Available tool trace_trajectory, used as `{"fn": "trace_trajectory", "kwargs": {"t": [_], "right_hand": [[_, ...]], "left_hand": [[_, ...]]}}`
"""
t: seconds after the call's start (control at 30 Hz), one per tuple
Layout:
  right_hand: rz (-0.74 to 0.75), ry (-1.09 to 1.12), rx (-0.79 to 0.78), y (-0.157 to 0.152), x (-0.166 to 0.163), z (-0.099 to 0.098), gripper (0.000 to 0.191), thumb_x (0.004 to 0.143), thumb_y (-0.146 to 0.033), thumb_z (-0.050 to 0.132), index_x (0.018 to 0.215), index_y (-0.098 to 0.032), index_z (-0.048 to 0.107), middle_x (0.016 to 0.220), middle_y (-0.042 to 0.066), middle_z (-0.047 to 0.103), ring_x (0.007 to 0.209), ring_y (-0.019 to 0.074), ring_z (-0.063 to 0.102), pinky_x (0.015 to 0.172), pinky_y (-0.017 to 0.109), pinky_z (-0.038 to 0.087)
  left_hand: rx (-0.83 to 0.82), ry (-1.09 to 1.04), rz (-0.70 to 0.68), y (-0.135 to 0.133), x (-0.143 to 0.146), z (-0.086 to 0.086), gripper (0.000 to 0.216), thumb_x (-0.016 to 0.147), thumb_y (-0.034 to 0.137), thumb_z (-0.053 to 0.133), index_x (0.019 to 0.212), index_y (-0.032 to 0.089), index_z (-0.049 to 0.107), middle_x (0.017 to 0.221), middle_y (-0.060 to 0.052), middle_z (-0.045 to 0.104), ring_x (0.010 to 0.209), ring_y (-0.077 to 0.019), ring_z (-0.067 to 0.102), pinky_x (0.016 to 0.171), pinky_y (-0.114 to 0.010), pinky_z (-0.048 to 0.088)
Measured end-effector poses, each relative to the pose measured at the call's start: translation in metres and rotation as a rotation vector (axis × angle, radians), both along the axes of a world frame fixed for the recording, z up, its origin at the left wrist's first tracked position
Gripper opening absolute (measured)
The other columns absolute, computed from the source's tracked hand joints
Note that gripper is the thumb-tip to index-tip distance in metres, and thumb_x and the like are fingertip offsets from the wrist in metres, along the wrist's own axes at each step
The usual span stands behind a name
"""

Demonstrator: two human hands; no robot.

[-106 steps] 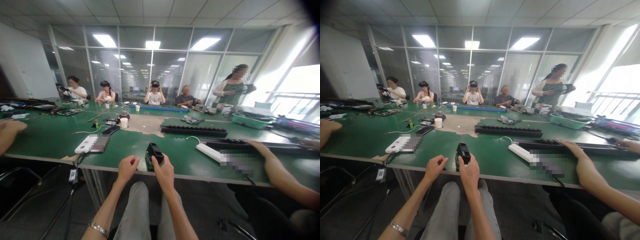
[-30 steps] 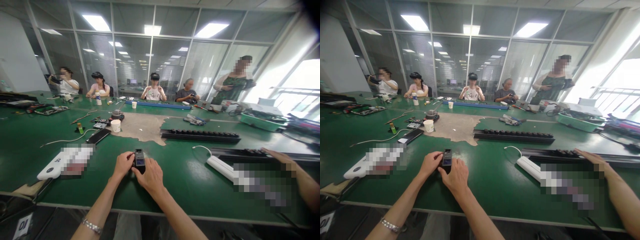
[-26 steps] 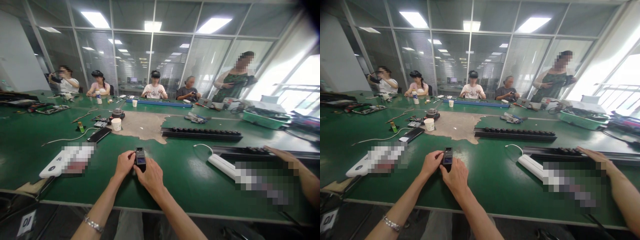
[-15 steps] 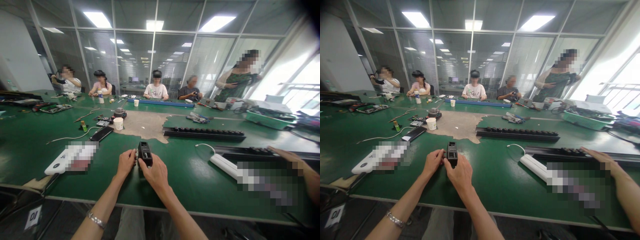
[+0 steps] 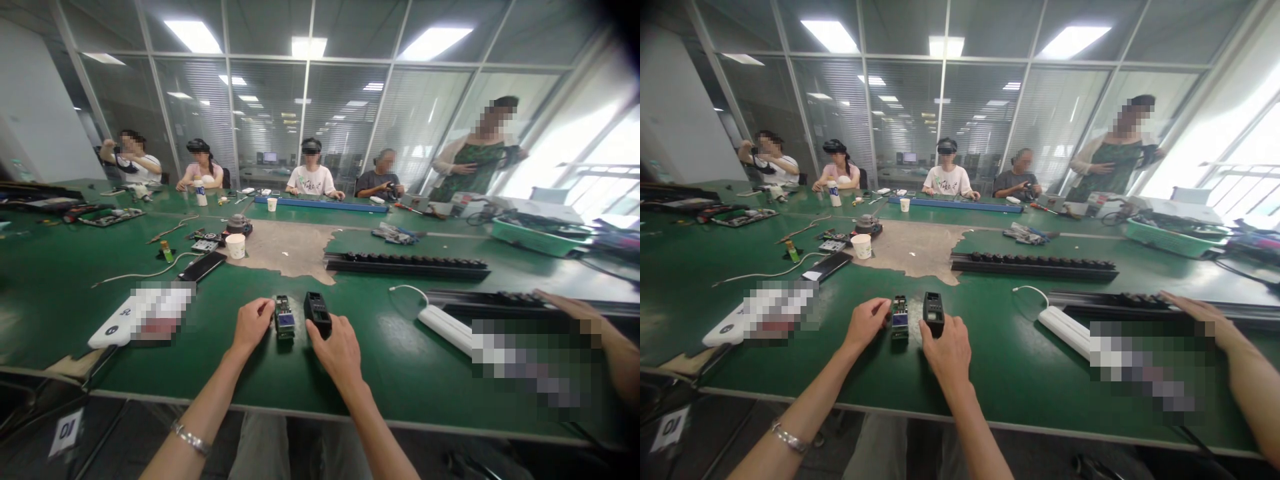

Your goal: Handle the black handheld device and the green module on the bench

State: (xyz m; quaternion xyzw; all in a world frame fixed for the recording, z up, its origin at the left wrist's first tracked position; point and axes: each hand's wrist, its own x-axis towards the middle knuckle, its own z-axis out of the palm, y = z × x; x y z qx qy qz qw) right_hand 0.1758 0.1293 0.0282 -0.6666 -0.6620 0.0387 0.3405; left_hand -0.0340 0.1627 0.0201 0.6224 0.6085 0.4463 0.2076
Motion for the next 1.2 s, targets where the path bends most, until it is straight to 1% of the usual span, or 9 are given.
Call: {"fn": "trace_trajectory", "kwargs": {"t": [0.1, 0.23, 0.33, 0.47, 0.57, 0.77, 0.87, 1.03, 1.2], "right_hand": [[-0.017, -0.017, -0.017, 0.000, 0.000, 0.000, 0.036, 0.084, -0.051, 0.055, 0.096, -0.019, 0.065, 0.090, 0.008, 0.058, 0.089, 0.0226, 0.057, 0.080, 0.031, 0.043], [-0.025, -0.063, -0.014, -0.002, 0.002, -0.003, 0.033, 0.082, -0.047, 0.058, 0.096, -0.018, 0.065, 0.090, 0.008, 0.057, 0.091, 0.0233, 0.055, 0.081, 0.031, 0.042], [-0.062, -0.103, -0.029, -0.005, 0.002, -0.005, 0.032, 0.081, -0.047, 0.058, 0.095, -0.019, 0.065, 0.091, 0.009, 0.057, 0.091, 0.0246, 0.055, 0.080, 0.033, 0.042], [-0.088, -0.127, -0.030, -0.008, 0.000, -0.006, 0.039, 0.081, -0.049, 0.058, 0.104, -0.018, 0.062, 0.094, 0.009, 0.057, 0.093, 0.0258, 0.055, 0.080, 0.034, 0.042], [-0.066, -0.126, 0.001, -0.008, -0.001, -0.007, 0.045, 0.081, -0.051, 0.058, 0.109, -0.017, 0.060, 0.096, 0.009, 0.057, 0.094, 0.0257, 0.055, 0.082, 0.034, 0.042], [-0.060, -0.047, 0.004, -0.008, 0.001, -0.009, 0.034, 0.084, -0.046, 0.056, 0.102, -0.019, 0.063, 0.092, 0.008, 0.059, 0.090, 0.0241, 0.057, 0.079, 0.033, 0.042], [-0.040, 0.044, 0.016, -0.009, 0.000, -0.006, 0.034, 0.085, -0.047, 0.055, 0.101, -0.019, 0.063, 0.091, 0.008, 0.060, 0.088, 0.0233, 0.057, 0.079, 0.033, 0.043], [0.080, 0.204, 0.089, -0.013, -0.015, 0.010, 0.036, 0.086, -0.050, 0.054, 0.100, -0.018, 0.064, 0.091, 0.007, 0.062, 0.083, 0.0203, 0.058, 0.077, 0.031, 0.043], [0.113, 0.192, 0.109, -0.012, -0.038, 0.022, 0.034, 0.085, -0.047, 0.056, 0.097, -0.017, 0.066, 0.091, 0.009, 0.064, 0.084, 0.0211, 0.059, 0.078, 0.030, 0.044]], "left_hand": [[0.006, -0.070, -0.007, -0.004, 0.003, 0.001, 0.040, 0.089, 0.047, 0.045, 0.095, 0.018, 0.072, 0.081, -0.004, 0.073, 0.064, -0.0139, 0.066, 0.059, -0.021, 0.049], [-0.008, -0.212, -0.033, -0.011, 0.010, 0.002, 0.039, 0.088, 0.046, 0.048, 0.102, 0.018, 0.071, 0.083, -0.004, 0.072, 0.061, -0.0132, 0.066, 0.053, -0.021, 0.052], [-0.036, -0.261, -0.006, -0.013, 0.013, 0.002, 0.037, 0.087, 0.044, 0.051, 0.104, 0.017, 0.070, 0.083, -0.004, 0.072, 0.059, -0.0131, 0.066, 0.051, -0.022, 0.053], [-0.134, -0.267, 0.025, -0.009, 0.008, -0.001, 0.034, 0.086, 0.036, 0.053, 0.107, 0.015, 0.069, 0.082, -0.006, 0.073, 0.055, -0.0126, 0.065, 0.051, -0.023, 0.054], [-0.177, -0.249, -0.012, -0.005, 0.005, -0.006, 0.035, 0.087, 0.031, 0.051, 0.113, 0.014, 0.067, 0.080, -0.006, 0.073, 0.055, -0.0126, 0.066, 0.054, -0.023, 0.055], [-0.185, -0.179, -0.096, -0.006, 0.003, -0.007, 0.039, 0.088, 0.029, 0.049, 0.119, 0.013, 0.066, 0.070, -0.004, 0.071, 0.055, -0.0128, 0.066, 0.057, -0.023, 0.054], [-0.163, -0.140, -0.116, -0.008, 0.004, -0.002, 0.038, 0.087, 0.028, 0.049, 0.117, 0.014, 0.068, 0.069, -0.003, 0.071, 0.054, -0.0122, 0.065, 0.056, -0.022, 0.053], [-0.150, -0.129, -0.141, -0.011, 0.004, 0.003, 0.037, 0.087, 0.028, 0.048, 0.114, 0.015, 0.069, 0.068, -0.002, 0.070, 0.054, -0.0113, 0.065, 0.057, -0.021, 0.052], [-0.148, -0.184, -0.160, -0.012, 0.004, 0.003, 0.036, 0.086, 0.030, 0.049, 0.112, 0.016, 0.070, 0.065, -0.001, 0.068, 0.053, -0.0125, 0.064, 0.056, -0.023, 0.053]]}}
